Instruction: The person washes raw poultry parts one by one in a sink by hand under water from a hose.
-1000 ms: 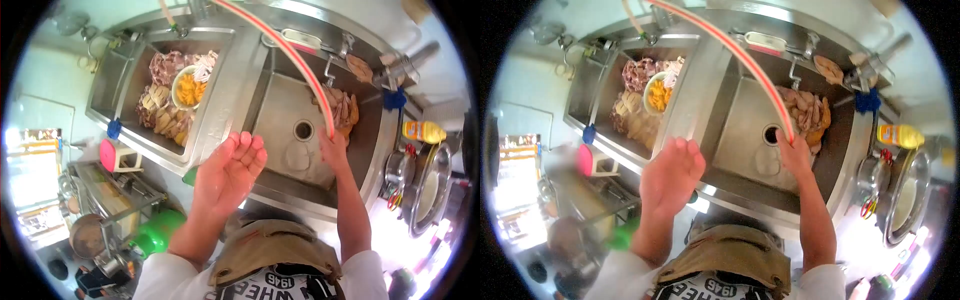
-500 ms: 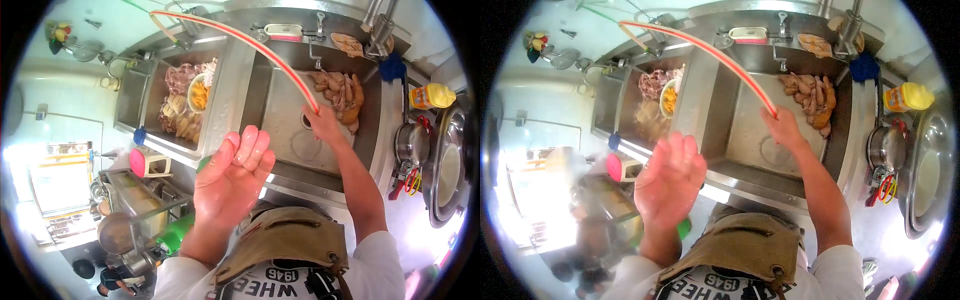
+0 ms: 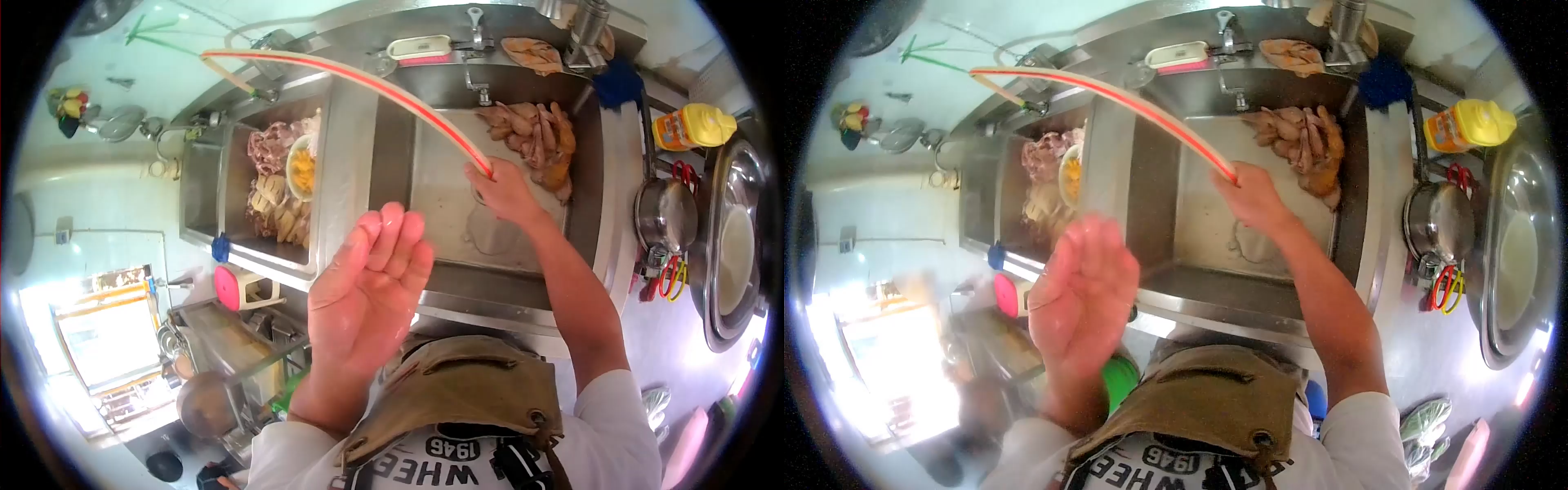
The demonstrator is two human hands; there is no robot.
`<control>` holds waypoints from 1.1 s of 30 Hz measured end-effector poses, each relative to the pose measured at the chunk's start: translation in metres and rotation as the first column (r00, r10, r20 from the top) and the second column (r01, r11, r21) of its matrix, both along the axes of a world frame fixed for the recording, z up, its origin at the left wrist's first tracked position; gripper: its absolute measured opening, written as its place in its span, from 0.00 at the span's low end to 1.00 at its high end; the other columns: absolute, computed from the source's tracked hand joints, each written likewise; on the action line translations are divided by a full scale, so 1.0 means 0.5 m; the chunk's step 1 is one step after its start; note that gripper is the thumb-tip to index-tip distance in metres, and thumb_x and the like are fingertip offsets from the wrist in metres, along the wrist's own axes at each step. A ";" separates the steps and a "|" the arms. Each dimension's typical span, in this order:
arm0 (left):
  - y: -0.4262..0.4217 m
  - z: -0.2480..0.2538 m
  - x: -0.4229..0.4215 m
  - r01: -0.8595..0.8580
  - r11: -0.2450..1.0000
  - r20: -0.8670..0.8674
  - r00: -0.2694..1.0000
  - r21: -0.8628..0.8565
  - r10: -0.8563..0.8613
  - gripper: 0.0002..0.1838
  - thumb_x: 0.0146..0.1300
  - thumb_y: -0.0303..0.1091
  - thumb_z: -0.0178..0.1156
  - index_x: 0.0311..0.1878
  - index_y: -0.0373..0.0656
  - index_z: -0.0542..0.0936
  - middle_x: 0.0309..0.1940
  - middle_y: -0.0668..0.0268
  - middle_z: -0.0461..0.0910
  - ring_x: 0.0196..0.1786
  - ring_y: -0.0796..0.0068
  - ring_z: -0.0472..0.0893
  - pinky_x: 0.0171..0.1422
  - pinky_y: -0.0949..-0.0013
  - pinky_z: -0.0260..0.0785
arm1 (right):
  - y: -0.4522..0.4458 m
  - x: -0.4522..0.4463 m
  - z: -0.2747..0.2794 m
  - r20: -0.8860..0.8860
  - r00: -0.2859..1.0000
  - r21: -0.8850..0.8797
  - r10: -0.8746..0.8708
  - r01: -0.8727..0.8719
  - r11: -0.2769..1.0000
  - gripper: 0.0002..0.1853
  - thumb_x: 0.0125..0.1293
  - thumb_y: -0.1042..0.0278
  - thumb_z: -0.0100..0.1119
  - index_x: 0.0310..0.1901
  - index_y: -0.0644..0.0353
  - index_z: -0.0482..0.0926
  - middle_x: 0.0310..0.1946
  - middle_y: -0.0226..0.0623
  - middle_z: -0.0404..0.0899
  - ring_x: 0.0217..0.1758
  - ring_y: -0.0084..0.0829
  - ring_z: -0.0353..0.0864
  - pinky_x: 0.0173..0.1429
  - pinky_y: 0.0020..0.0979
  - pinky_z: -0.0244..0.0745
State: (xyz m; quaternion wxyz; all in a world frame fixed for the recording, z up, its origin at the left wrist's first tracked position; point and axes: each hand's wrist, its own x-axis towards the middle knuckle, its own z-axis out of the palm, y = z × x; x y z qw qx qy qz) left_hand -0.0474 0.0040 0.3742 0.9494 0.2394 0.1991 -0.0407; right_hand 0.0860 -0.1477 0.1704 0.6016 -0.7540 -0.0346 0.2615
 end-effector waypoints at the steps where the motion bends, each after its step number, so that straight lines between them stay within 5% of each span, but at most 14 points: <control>1: 0.004 -0.011 0.009 -0.006 0.997 -0.010 1.000 0.075 0.007 0.12 0.72 0.35 0.51 0.50 0.43 0.80 0.52 0.64 0.81 0.59 0.68 0.76 0.66 0.61 0.67 | 0.006 0.001 -0.029 0.130 0.992 -0.042 0.003 0.002 0.999 0.20 0.68 0.51 0.57 0.30 0.63 0.73 0.18 0.33 0.71 0.19 0.24 0.70 0.23 0.34 0.68; 5: 0.021 -0.170 0.085 -0.031 0.928 -0.183 0.977 0.371 0.106 0.06 0.68 0.28 0.56 0.41 0.36 0.78 0.39 0.61 0.80 0.44 0.71 0.79 0.53 0.67 0.74 | -0.002 -0.003 -0.086 0.270 0.963 -0.050 -0.006 0.020 0.999 0.18 0.65 0.52 0.59 0.32 0.63 0.77 0.20 0.38 0.73 0.25 0.29 0.72 0.31 0.38 0.70; 7: 0.091 -0.366 0.112 0.217 0.835 -0.300 0.952 0.505 -0.066 0.05 0.66 0.28 0.56 0.41 0.38 0.79 0.37 0.63 0.80 0.42 0.71 0.79 0.52 0.65 0.73 | -0.003 -0.015 -0.079 0.416 0.909 -0.160 0.025 0.047 0.986 0.14 0.62 0.57 0.60 0.31 0.62 0.77 0.23 0.42 0.76 0.28 0.38 0.78 0.32 0.40 0.72; 8: 0.092 -0.413 0.125 0.479 0.152 -0.414 0.850 0.864 -0.325 0.07 0.65 0.31 0.58 0.41 0.38 0.79 0.35 0.63 0.80 0.41 0.68 0.79 0.53 0.64 0.72 | -0.007 -0.021 -0.039 0.427 0.903 -0.260 0.046 0.073 0.963 0.12 0.61 0.59 0.60 0.32 0.60 0.77 0.24 0.43 0.78 0.30 0.44 0.80 0.33 0.42 0.74; 9: 0.105 -0.459 0.138 0.298 -0.630 -0.624 0.676 0.717 -0.391 0.09 0.64 0.34 0.59 0.40 0.38 0.80 0.34 0.63 0.81 0.40 0.64 0.80 0.54 0.62 0.72 | -0.007 -0.031 -0.023 0.440 0.896 -0.278 0.054 0.079 0.957 0.11 0.59 0.60 0.61 0.31 0.60 0.76 0.25 0.43 0.78 0.32 0.45 0.81 0.34 0.42 0.74; 12: 0.103 -0.790 0.162 0.514 0.179 -0.492 0.856 0.839 -0.157 0.19 0.62 0.44 0.61 0.46 0.37 0.79 0.40 0.56 0.82 0.47 0.53 0.79 0.58 0.58 0.70 | -0.007 -0.045 -0.005 0.507 0.861 -0.305 0.045 0.130 0.944 0.09 0.56 0.62 0.62 0.31 0.57 0.75 0.26 0.41 0.78 0.34 0.46 0.81 0.34 0.42 0.76; 14: 0.084 -0.839 0.284 0.500 -0.438 -0.653 0.674 0.747 -0.344 0.22 0.61 0.43 0.62 0.52 0.36 0.76 0.49 0.51 0.78 0.53 0.47 0.76 0.60 0.55 0.68 | -0.005 -0.049 -0.005 0.585 0.811 -0.305 0.010 0.208 0.930 0.09 0.55 0.61 0.62 0.31 0.55 0.75 0.24 0.37 0.76 0.33 0.42 0.81 0.32 0.41 0.76; 16: 0.049 -0.889 0.423 0.154 -0.699 -0.605 0.648 0.699 -0.463 0.25 0.60 0.41 0.63 0.56 0.38 0.73 0.54 0.48 0.75 0.57 0.43 0.73 0.62 0.52 0.66 | -0.012 -0.050 0.006 0.589 0.808 -0.309 -0.001 0.227 0.924 0.09 0.56 0.61 0.62 0.28 0.54 0.74 0.22 0.35 0.74 0.30 0.39 0.80 0.30 0.39 0.75; 19: -0.021 -0.919 0.598 -0.439 -0.532 -0.099 0.697 0.724 -0.710 0.29 0.58 0.37 0.63 0.63 0.42 0.69 0.59 0.45 0.69 0.59 0.40 0.71 0.62 0.48 0.65 | -0.009 -0.059 0.002 0.647 0.762 -0.341 0.008 0.280 0.898 0.10 0.58 0.59 0.61 0.26 0.54 0.73 0.20 0.32 0.72 0.27 0.36 0.77 0.27 0.36 0.73; 21: -0.055 -0.907 0.656 -0.485 -0.513 -0.236 0.522 0.708 -0.819 0.28 0.57 0.33 0.62 0.63 0.47 0.68 0.58 0.45 0.69 0.58 0.42 0.72 0.60 0.50 0.67 | -0.007 -0.064 -0.005 0.675 0.737 -0.326 -0.016 0.318 0.891 0.11 0.59 0.59 0.61 0.26 0.54 0.73 0.20 0.31 0.72 0.26 0.34 0.76 0.25 0.35 0.72; 25: -0.056 -0.932 0.679 -0.233 -0.788 -0.583 0.561 0.570 -0.588 0.23 0.55 0.26 0.60 0.56 0.52 0.72 0.56 0.47 0.69 0.55 0.46 0.74 0.55 0.53 0.70 | 0.005 -0.070 -0.016 0.670 0.735 -0.233 -0.103 0.340 0.911 0.13 0.62 0.59 0.59 0.24 0.54 0.72 0.20 0.31 0.72 0.25 0.35 0.75 0.25 0.35 0.72; 28: 0.005 -0.922 0.605 -0.273 -0.645 -0.443 0.536 0.714 -0.718 0.17 0.55 0.27 0.60 0.49 0.46 0.75 0.51 0.46 0.72 0.52 0.47 0.75 0.53 0.53 0.71 | 0.016 -0.081 -0.007 0.617 0.785 -0.270 -0.058 0.280 0.921 0.13 0.62 0.59 0.59 0.25 0.55 0.72 0.21 0.33 0.73 0.25 0.36 0.76 0.27 0.37 0.72; 31: 0.066 -0.974 0.501 0.312 -0.187 -0.357 0.692 0.932 -0.627 0.12 0.57 0.27 0.59 0.45 0.41 0.76 0.46 0.49 0.76 0.51 0.54 0.76 0.55 0.56 0.70 | 0.033 -0.091 -0.009 0.608 0.790 -0.242 -0.077 0.277 0.930 0.12 0.61 0.60 0.61 0.26 0.56 0.72 0.22 0.36 0.74 0.26 0.39 0.77 0.29 0.40 0.72; 33: 0.123 -0.975 0.419 -0.196 -0.459 -0.325 0.477 0.867 -0.817 0.10 0.58 0.27 0.58 0.43 0.39 0.77 0.43 0.55 0.78 0.51 0.61 0.76 0.58 0.60 0.68 | 0.049 -0.090 -0.027 0.653 0.741 -0.127 -0.158 0.312 0.941 0.13 0.59 0.60 0.64 0.26 0.57 0.72 0.23 0.38 0.73 0.26 0.43 0.77 0.31 0.44 0.72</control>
